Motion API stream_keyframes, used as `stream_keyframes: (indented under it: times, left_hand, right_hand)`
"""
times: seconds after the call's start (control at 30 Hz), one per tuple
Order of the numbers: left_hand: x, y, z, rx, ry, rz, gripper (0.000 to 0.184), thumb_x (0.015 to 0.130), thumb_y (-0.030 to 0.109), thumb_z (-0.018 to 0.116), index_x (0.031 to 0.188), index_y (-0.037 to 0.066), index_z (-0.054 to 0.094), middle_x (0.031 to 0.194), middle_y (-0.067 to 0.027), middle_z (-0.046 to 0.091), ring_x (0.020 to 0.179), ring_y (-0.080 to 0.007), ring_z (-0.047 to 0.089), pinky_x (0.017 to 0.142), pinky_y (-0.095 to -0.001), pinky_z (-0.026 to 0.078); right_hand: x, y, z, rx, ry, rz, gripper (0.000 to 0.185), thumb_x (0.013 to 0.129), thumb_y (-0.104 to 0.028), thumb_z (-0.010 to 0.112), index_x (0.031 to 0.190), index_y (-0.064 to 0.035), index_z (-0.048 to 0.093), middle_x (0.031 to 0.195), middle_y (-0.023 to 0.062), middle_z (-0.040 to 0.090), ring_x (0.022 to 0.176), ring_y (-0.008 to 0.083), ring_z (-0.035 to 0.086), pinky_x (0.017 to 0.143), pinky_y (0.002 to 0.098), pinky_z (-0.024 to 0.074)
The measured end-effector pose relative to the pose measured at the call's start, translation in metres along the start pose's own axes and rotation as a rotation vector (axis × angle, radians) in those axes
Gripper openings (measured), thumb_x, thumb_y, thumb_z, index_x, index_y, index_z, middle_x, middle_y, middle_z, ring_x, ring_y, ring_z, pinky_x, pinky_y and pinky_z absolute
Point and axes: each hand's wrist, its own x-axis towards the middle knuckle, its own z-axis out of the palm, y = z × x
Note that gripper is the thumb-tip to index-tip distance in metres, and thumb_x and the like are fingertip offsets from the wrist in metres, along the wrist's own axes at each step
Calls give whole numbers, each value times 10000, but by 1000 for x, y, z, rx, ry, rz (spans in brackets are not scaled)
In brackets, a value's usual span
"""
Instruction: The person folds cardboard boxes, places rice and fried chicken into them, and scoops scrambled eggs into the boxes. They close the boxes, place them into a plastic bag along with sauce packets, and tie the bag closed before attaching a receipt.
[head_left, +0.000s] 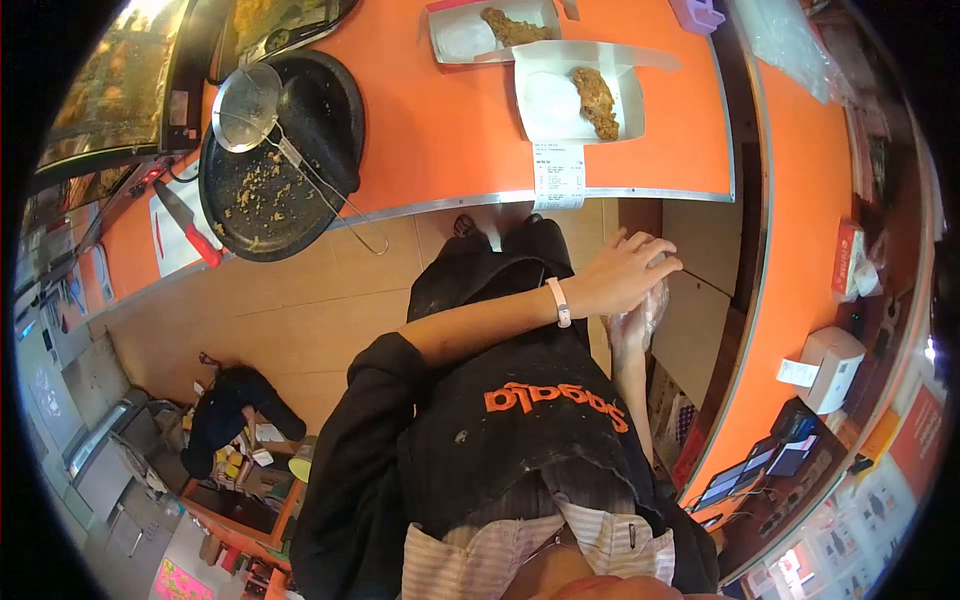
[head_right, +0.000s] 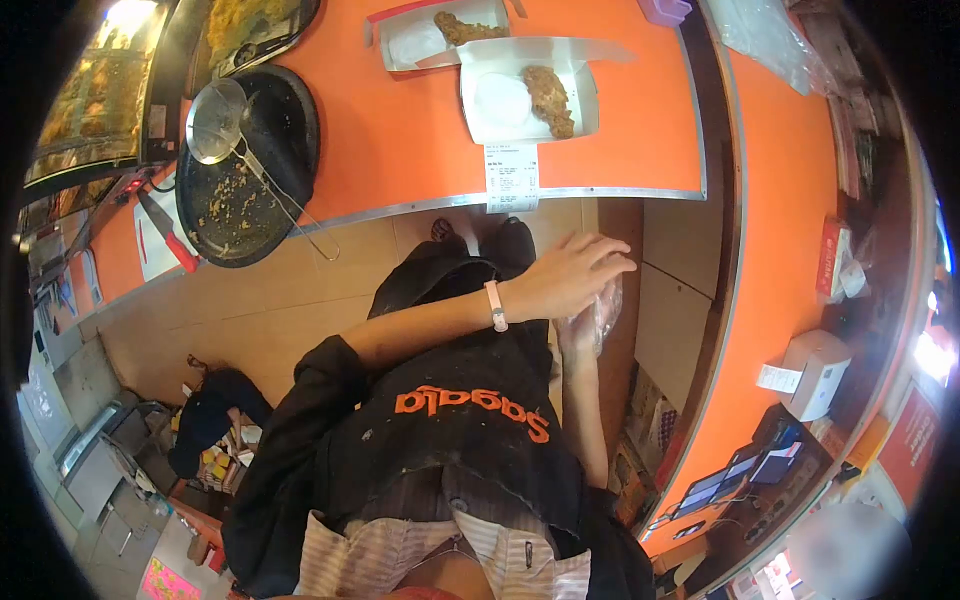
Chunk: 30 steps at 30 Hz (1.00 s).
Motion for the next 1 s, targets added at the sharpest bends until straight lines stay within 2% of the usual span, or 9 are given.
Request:
stream_keyframes:
  times: [0.2, 0.27, 0.4, 0.57, 0.63, 0.73, 0.8, 0.87, 1.0]
  left_hand:
    - [31, -9, 1, -315, 87, -156, 307, 709, 103, 605, 1000, 112, 505, 1104, -52, 448, 1025, -267, 448, 834, -404, 394]
    - [55, -17, -5, -346, 178, -255, 336, 690, 98, 629, 1003, 112, 509, 1052, -53, 480, 1004, -262, 470, 814, -384, 408]
    - [105, -49, -76, -674, 459, -384, 368, 686, -59, 521, 1024, 86, 534, 1042, -59, 546, 893, -142, 545, 707, -268, 464]
    - [70, -82, -213, 1, 1069, -379, 397, 883, 271, 289, 990, -33, 520, 974, -123, 565, 948, -166, 513, 828, -292, 392]
    - [27, -90, -262, 494, 1341, -677, 231, 839, 87, 384, 994, -18, 518, 945, -111, 562, 920, -194, 531, 790, -318, 419]
    - [-70, -120, -297, 1454, 860, -1271, 315, 735, -9, 477, 1046, 28, 509, 933, -122, 578, 874, -284, 563, 749, -336, 441]
    - [-181, -184, -289, 1025, 442, -1579, 438, 746, 17, 497, 1179, 25, 430, 1100, -163, 519, 1047, -314, 485, 855, -360, 390]
    - [-217, -203, -242, 1049, 601, -1102, 575, 754, 50, 520, 1283, 6, 300, 1256, -191, 388, 1175, -325, 360, 957, -392, 285]
    - [-128, -127, -213, 999, 643, -1194, 678, 757, 79, 555, 1325, -13, 196, 1342, -202, 260, 1247, -332, 236, 1014, -401, 175]
  right_hand:
    - [-1, -40, 14, -466, -103, -110, 202, 913, -254, 375, 1025, -90, 409, 1033, 41, 428, 1010, 128, 447, 839, 271, 401]
    - [-4, -88, 43, -349, 5, 256, 257, 896, -177, 406, 1120, -51, 419, 1136, 82, 438, 1080, 159, 440, 891, 268, 374]
    - [40, -184, 86, -823, -691, -195, 455, 829, -84, 491, 1253, 3, 352, 1281, 141, 374, 1183, 228, 383, 993, 328, 275]
    - [176, -258, 154, -322, -1053, -351, 360, 862, -149, 492, 1169, 33, 446, 1034, 139, 565, 1056, 254, 502, 946, 393, 342]
    - [245, -268, 211, -543, -878, -511, 306, 869, -126, 478, 1133, 27, 487, 1007, 122, 579, 1010, 203, 528, 906, 323, 377]
    - [420, -209, 277, -914, -832, -891, 235, 842, -130, 479, 1011, 5, 570, 942, 176, 607, 912, 276, 582, 800, 319, 435]
    - [492, -179, 324, -1100, -674, -979, 210, 812, -141, 481, 924, -21, 612, 879, 213, 600, 857, 354, 579, 761, 385, 454]
    - [557, -150, 363, -1120, -692, -967, 196, 781, -139, 491, 872, -41, 634, 841, 219, 601, 825, 378, 579, 739, 418, 464]
    - [605, -118, 409, -1568, -710, -930, 273, 768, -187, 527, 987, -38, 595, 932, 156, 620, 868, 304, 598, 748, 393, 471]
